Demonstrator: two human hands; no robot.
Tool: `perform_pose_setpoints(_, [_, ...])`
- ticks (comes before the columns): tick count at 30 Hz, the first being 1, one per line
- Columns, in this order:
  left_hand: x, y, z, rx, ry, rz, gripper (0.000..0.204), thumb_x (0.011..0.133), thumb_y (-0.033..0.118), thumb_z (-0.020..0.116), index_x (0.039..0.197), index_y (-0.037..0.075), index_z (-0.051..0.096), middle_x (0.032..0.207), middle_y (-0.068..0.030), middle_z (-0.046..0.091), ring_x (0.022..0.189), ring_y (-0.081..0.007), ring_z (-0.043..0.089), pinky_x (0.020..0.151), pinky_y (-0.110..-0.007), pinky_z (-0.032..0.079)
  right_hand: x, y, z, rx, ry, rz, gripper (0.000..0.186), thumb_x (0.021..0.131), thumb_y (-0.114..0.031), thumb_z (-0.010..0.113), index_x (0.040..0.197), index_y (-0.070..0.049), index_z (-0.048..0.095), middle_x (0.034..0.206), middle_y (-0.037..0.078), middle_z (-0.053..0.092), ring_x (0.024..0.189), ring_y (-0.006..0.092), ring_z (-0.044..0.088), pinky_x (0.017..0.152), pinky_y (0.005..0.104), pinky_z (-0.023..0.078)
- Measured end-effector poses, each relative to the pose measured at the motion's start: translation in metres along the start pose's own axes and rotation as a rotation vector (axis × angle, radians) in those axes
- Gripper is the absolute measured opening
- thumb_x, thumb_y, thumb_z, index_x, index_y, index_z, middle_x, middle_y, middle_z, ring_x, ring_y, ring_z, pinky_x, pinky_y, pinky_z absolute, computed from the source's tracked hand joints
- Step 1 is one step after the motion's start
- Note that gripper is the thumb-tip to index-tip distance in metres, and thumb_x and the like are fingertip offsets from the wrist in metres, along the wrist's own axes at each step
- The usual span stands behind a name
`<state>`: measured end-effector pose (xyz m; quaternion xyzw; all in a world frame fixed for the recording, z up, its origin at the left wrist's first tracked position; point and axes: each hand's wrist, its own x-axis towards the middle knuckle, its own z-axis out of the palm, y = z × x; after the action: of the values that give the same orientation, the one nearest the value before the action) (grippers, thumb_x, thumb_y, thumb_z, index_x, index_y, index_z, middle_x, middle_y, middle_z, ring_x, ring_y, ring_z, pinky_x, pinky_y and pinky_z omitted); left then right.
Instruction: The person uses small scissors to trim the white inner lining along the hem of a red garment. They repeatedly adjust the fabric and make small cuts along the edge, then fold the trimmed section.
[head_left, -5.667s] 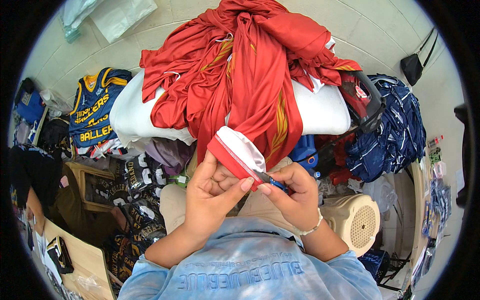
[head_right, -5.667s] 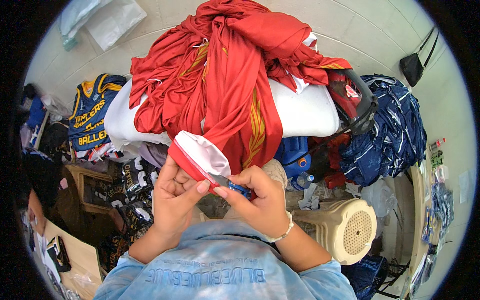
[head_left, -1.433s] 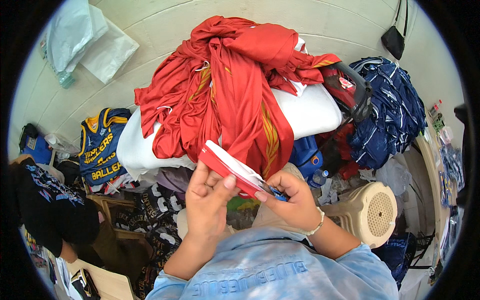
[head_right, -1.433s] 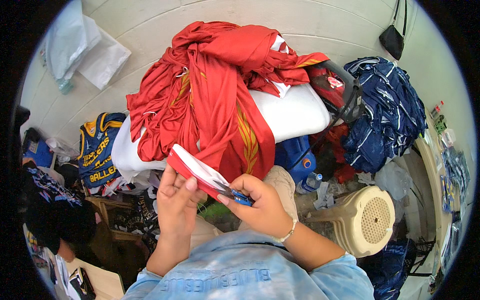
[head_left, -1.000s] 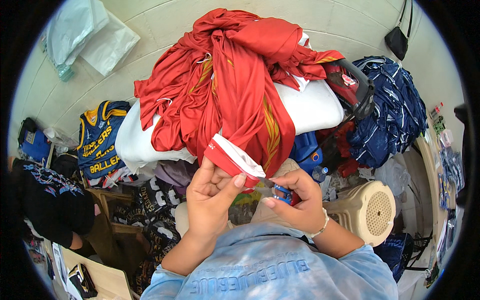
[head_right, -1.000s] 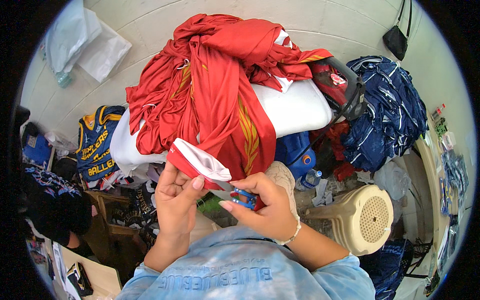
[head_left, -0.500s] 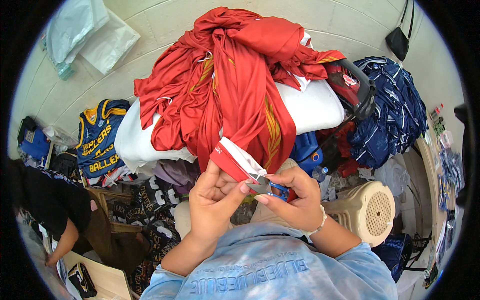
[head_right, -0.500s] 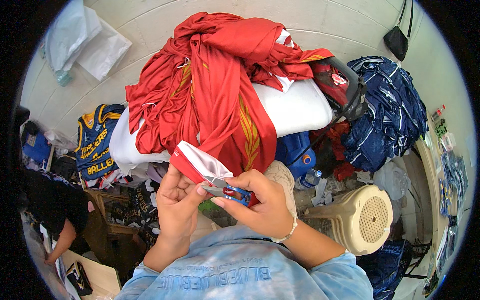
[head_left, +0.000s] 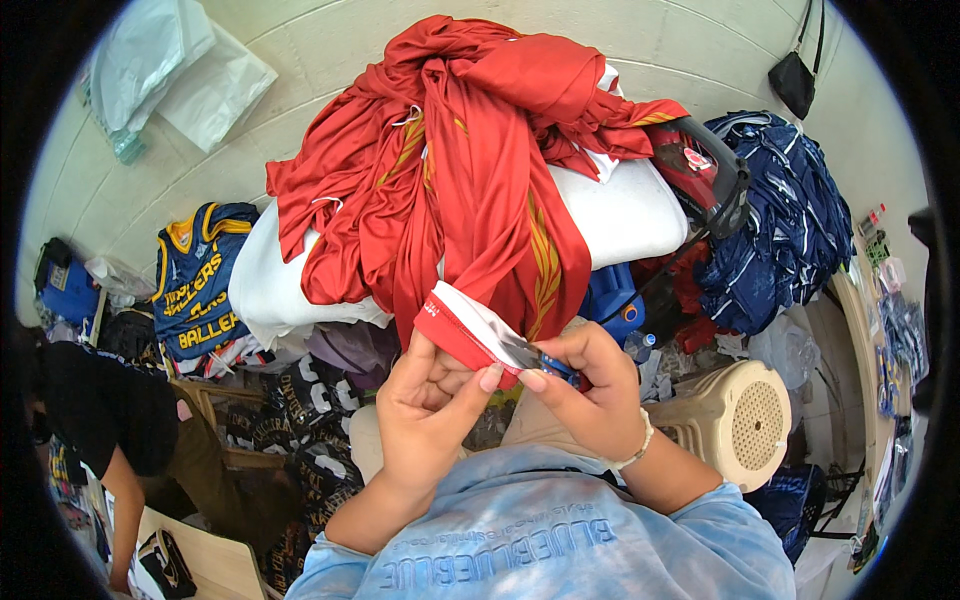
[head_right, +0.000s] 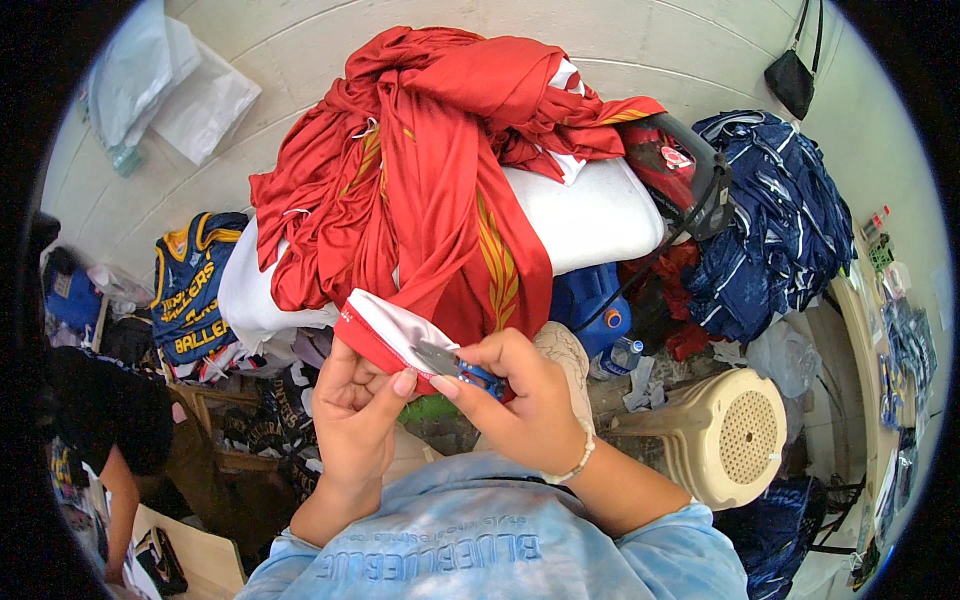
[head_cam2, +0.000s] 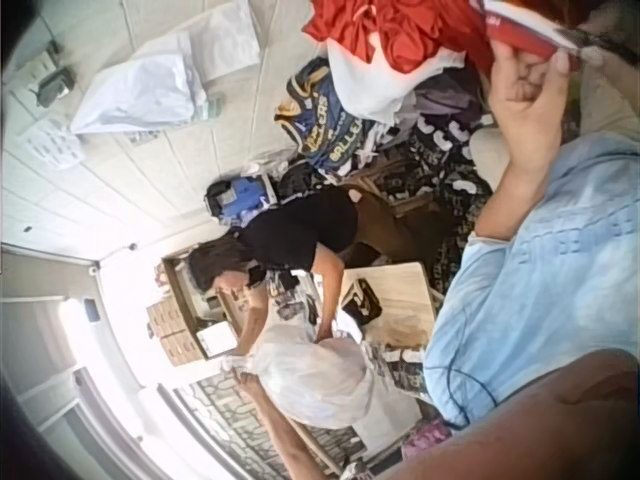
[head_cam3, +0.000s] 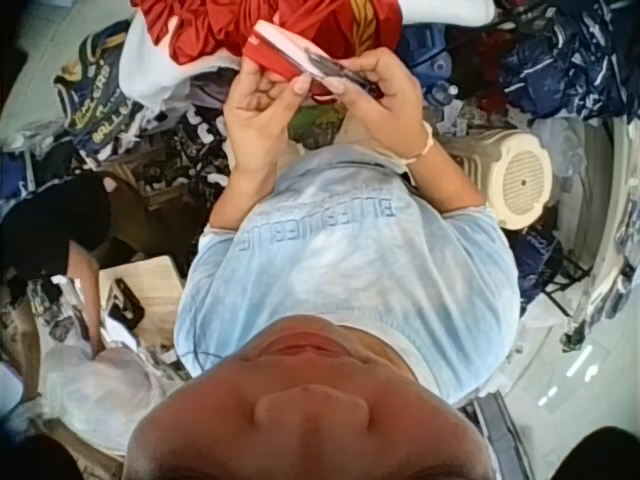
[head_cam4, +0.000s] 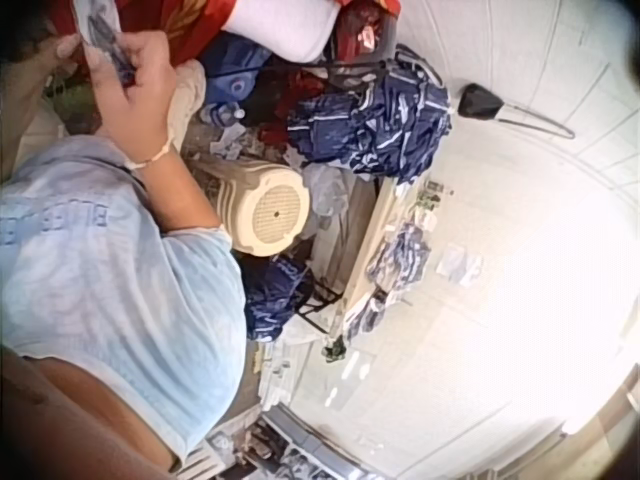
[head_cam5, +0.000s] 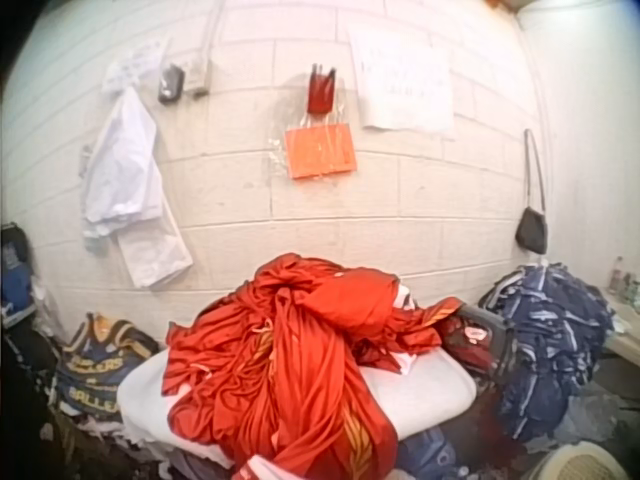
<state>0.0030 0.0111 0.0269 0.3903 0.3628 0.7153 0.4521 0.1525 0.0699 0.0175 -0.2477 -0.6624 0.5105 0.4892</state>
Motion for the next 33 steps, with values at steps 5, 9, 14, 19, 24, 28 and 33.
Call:
perform_pose_setpoints(5, [0.001, -0.003, 0.004, -0.059, 0.040, -0.012, 0.054, 0.085, -0.008, 0.060, 0.135, -0.003, 0.039, 0.111, -0.0122, 0.063, 0.101, -0.0161, 0.062, 0.089, -0.028, 0.049, -0.006, 0.006, 0.000, 0.085, -0.075, 0.088, 0.022, 0.082, -0.008, 0.074, 0.091, -0.004, 0.054, 0.076, -0.004, 0.051, 0.067, 0.0020, 0.043, 0.058, 0.0194, 0.036])
perform_pose_setpoints(9, [0.009, -0.003, -0.006, -0.252, 0.119, -0.101, 0.056, 0.087, -0.006, 0.059, 0.137, -0.001, 0.037, 0.113, -0.0133, 0.062, 0.103, -0.0189, 0.062, 0.089, -0.032, 0.052, -0.006, 0.012, -0.006, -0.046, -0.108, 0.085, 0.025, 0.082, -0.009, 0.074, 0.094, -0.006, 0.054, 0.077, -0.004, 0.050, 0.067, 0.0025, 0.042, 0.058, 0.0195, 0.035])
perform_pose_setpoints(14, [0.007, -0.006, -0.006, -0.202, 0.015, -0.021, 0.055, 0.087, -0.005, 0.058, 0.137, -0.001, 0.037, 0.114, -0.0140, 0.062, 0.104, -0.0199, 0.062, 0.090, -0.035, 0.052, -0.008, 0.010, -0.006, -0.016, -0.080, 0.054, 0.026, 0.081, -0.011, 0.075, 0.097, -0.005, 0.055, 0.080, -0.003, 0.053, 0.069, 0.0030, 0.044, 0.061, 0.0188, 0.037])
perform_pose_setpoints(19, [0.005, -0.004, -0.004, -0.190, 0.014, -0.025, 0.055, 0.087, -0.006, 0.058, 0.138, -0.001, 0.036, 0.115, -0.0138, 0.061, 0.105, -0.0194, 0.062, 0.091, -0.035, 0.052, -0.001, 0.008, -0.010, -0.184, -0.054, -0.179, 0.031, 0.078, -0.011, 0.077, 0.101, 0.000, 0.058, 0.082, 0.005, 0.061, 0.067, 0.0078, 0.055, 0.060, 0.0215, 0.043])
perform_pose_setpoints(24, [0.005, -0.003, -0.005, -0.172, 0.006, -0.028, 0.055, 0.087, -0.007, 0.058, 0.138, -0.001, 0.036, 0.115, -0.0139, 0.061, 0.105, -0.0192, 0.061, 0.091, -0.034, 0.051, 0.003, 0.007, -0.013, -0.284, -0.093, -0.266, 0.032, 0.075, -0.011, 0.080, 0.097, 0.000, 0.060, 0.078, 0.007, 0.065, 0.064, 0.0108, 0.061, 0.055, 0.0237, 0.046])
perform_pose_setpoints(28, [0.003, -0.004, -0.004, -0.179, 0.005, 0.002, 0.054, 0.087, -0.008, 0.057, 0.137, -0.003, 0.037, 0.115, -0.0147, 0.061, 0.103, -0.0191, 0.062, 0.091, -0.033, 0.051, 0.004, 0.004, -0.011, -0.289, -0.096, -0.273, 0.033, 0.074, -0.012, 0.081, 0.097, 0.000, 0.060, 0.077, 0.007, 0.065, 0.065, 0.0114, 0.063, 0.056, 0.0239, 0.047])
perform_pose_setpoints(33, [0.003, -0.003, -0.004, -0.176, -0.014, -0.001, 0.054, 0.087, -0.008, 0.057, 0.137, -0.003, 0.037, 0.113, -0.0152, 0.062, 0.103, -0.0195, 0.063, 0.090, -0.032, 0.051, 0.006, 0.002, -0.010, -0.274, -0.103, -0.257, 0.032, 0.074, -0.012, 0.081, 0.096, 0.000, 0.060, 0.076, 0.007, 0.064, 0.064, 0.0114, 0.063, 0.055, 0.0235, 0.047])
